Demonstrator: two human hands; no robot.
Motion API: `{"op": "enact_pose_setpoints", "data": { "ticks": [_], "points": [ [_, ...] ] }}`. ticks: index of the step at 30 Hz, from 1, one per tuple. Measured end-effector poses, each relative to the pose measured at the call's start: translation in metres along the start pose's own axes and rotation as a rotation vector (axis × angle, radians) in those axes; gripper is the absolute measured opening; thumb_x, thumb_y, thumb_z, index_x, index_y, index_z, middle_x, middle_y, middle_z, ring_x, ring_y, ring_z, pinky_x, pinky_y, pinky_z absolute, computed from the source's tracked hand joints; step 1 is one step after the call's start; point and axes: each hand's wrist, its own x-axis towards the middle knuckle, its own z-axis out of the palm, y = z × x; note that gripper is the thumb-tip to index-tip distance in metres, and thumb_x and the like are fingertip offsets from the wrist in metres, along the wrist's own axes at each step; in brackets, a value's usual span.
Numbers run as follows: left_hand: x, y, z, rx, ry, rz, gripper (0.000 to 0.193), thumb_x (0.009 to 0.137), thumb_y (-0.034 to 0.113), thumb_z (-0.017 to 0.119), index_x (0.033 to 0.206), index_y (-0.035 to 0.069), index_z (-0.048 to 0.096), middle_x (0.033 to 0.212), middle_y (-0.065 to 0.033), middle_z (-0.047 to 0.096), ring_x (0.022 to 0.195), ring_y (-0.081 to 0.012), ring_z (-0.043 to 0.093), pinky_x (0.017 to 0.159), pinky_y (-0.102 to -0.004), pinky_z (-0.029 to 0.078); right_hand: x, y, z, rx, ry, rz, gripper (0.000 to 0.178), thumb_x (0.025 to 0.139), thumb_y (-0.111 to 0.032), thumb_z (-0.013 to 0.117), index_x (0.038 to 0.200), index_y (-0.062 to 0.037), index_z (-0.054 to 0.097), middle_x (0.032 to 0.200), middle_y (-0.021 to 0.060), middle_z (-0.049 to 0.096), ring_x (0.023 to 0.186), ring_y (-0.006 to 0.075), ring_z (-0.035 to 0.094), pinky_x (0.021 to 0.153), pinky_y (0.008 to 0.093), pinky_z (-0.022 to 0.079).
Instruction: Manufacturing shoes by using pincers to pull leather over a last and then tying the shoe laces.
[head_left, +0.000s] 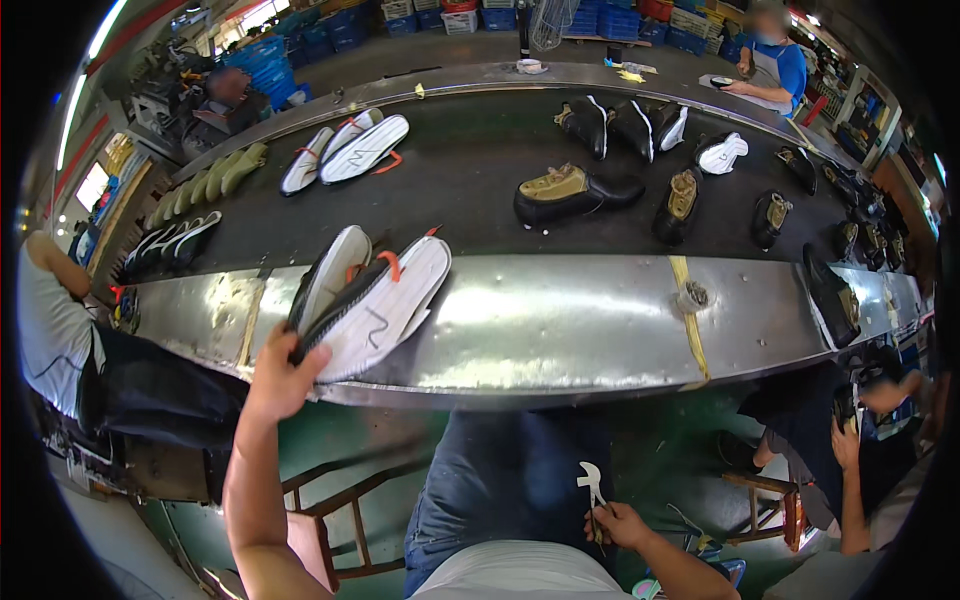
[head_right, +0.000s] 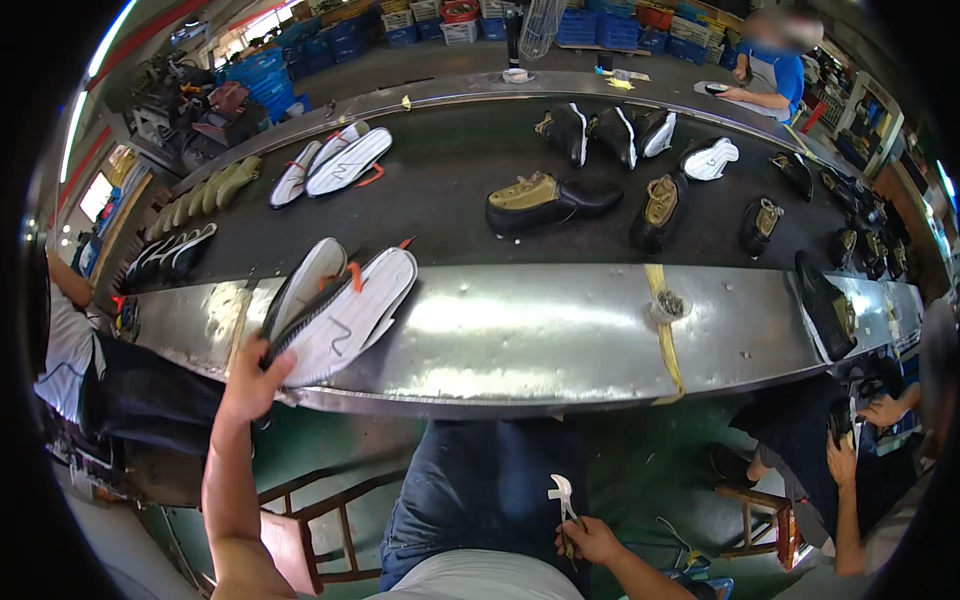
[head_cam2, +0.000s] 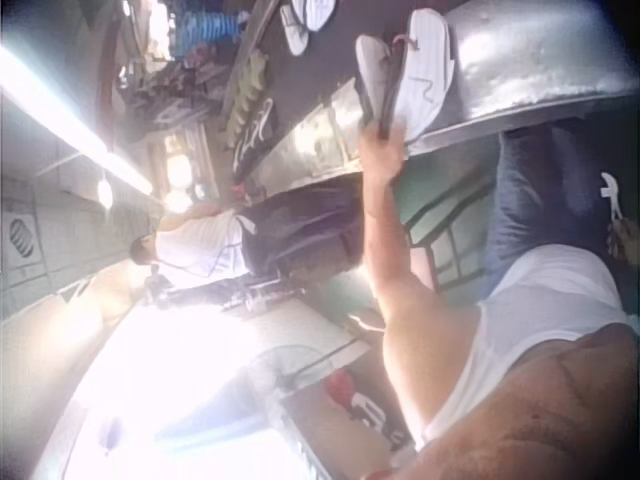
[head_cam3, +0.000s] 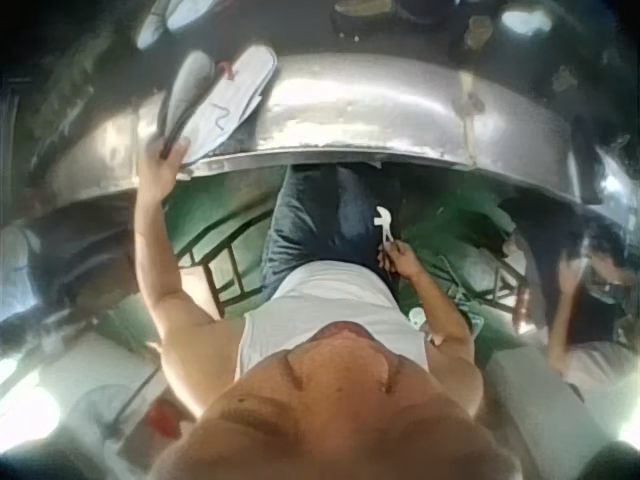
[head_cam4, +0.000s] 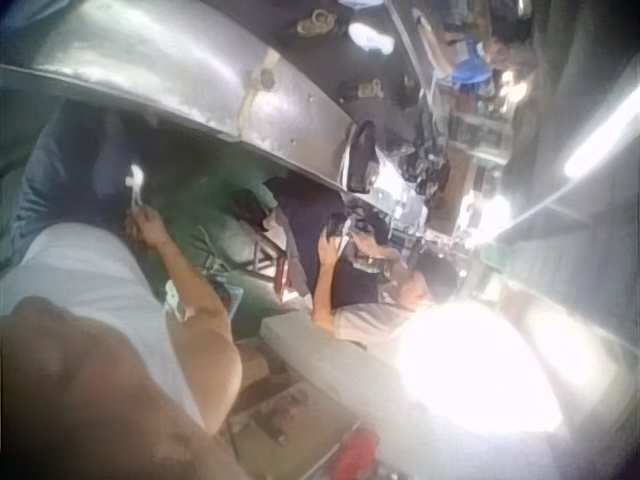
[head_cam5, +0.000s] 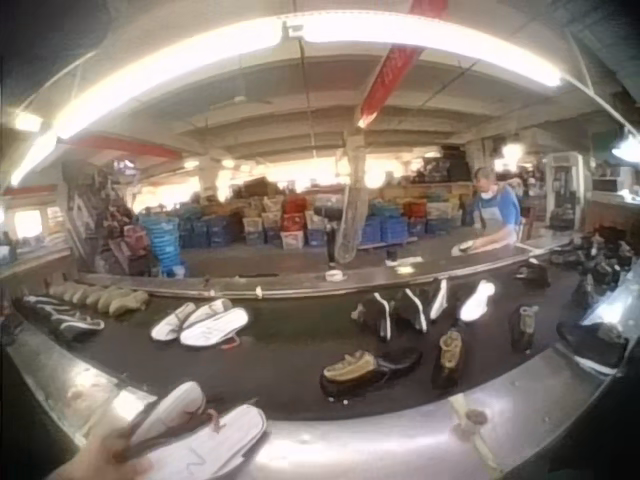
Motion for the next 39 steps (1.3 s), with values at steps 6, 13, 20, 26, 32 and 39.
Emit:
{"op": "enact_pose_setpoints", "data": {
  "ticks": [6,13,20,26,32,39],
  "points": [
    [-0.085,-0.043,0.027,0.262,0.008,0.225,0.079,0.081,0.026,0.075,0.143,-0.009,0.042,0.157,-0.0414,0.005,0.148,-0.0567,0.003,0.121,-0.0539,0.01,-0.055,0.053,0.025,0.025,0.102,0.038,0.027,0.105,-0.024,0.05,0.109,0.0,0.062,0.088,0.0091,0.071,0.073,0.0173,0.07,0.052,0.0267,0.048],
    [0.026,0.036,0.058,0.379,-0.143,0.318,0.068,0.085,0.034,0.072,0.142,0.015,0.04,0.127,-0.0222,0.059,0.118,-0.0443,0.058,0.095,-0.0492,0.049,-0.088,0.103,0.044,0.115,0.162,-0.089,0.026,0.104,-0.024,0.052,0.109,-0.0001,0.06,0.089,0.0089,0.07,0.074,0.0179,0.07,0.053,0.0265,0.048],
    [0.076,0.022,0.059,-0.95,0.437,0.211,0.052,0.102,0.035,0.051,0.143,0.003,0.045,0.143,-0.0177,0.049,0.125,-0.029,0.051,0.107,-0.0399,0.039,-0.08,0.104,0.053,0.125,0.258,-0.173,0.024,0.104,-0.021,0.05,0.107,0.0011,0.059,0.087,0.0099,0.069,0.071,0.0173,0.068,0.051,0.0267,0.047],
    [0.085,0.03,0.077,0.07,0.514,0.12,0.084,0.091,0.053,0.062,0.152,0.001,0.034,0.157,-0.0209,0.035,0.142,-0.0409,0.038,0.116,-0.0441,0.031,-0.076,0.102,0.047,0.116,0.245,-0.161,0.023,0.103,-0.02,0.051,0.106,0.0017,0.059,0.085,0.0106,0.069,0.068,0.0168,0.065,0.05,0.0264,0.046],
    [0.125,0.047,0.08,0.357,-0.264,0.244,0.086,0.086,0.057,0.067,0.149,0.005,0.042,0.142,-0.0224,0.053,0.133,-0.0362,0.05,0.112,-0.0446,0.038,-0.067,0.088,0.056,0.139,0.188,-0.169,0.022,0.101,-0.018,0.056,0.107,0.0028,0.059,0.087,0.0094,0.069,0.071,0.0167,0.068,0.052,0.0256,0.048],
    [0.011,0.056,0.072,-0.667,-0.423,0.347,0.066,0.09,0.035,0.074,0.144,0.006,0.05,0.125,-0.0122,0.064,0.11,-0.0197,0.061,0.098,-0.0328,0.049,-0.08,0.084,0.071,0.154,0.184,-0.261,0.025,0.096,-0.012,0.062,0.117,0.0005,0.058,0.097,0.0075,0.067,0.083,0.0152,0.064,0.069,0.0296,0.053]
  ]
}}
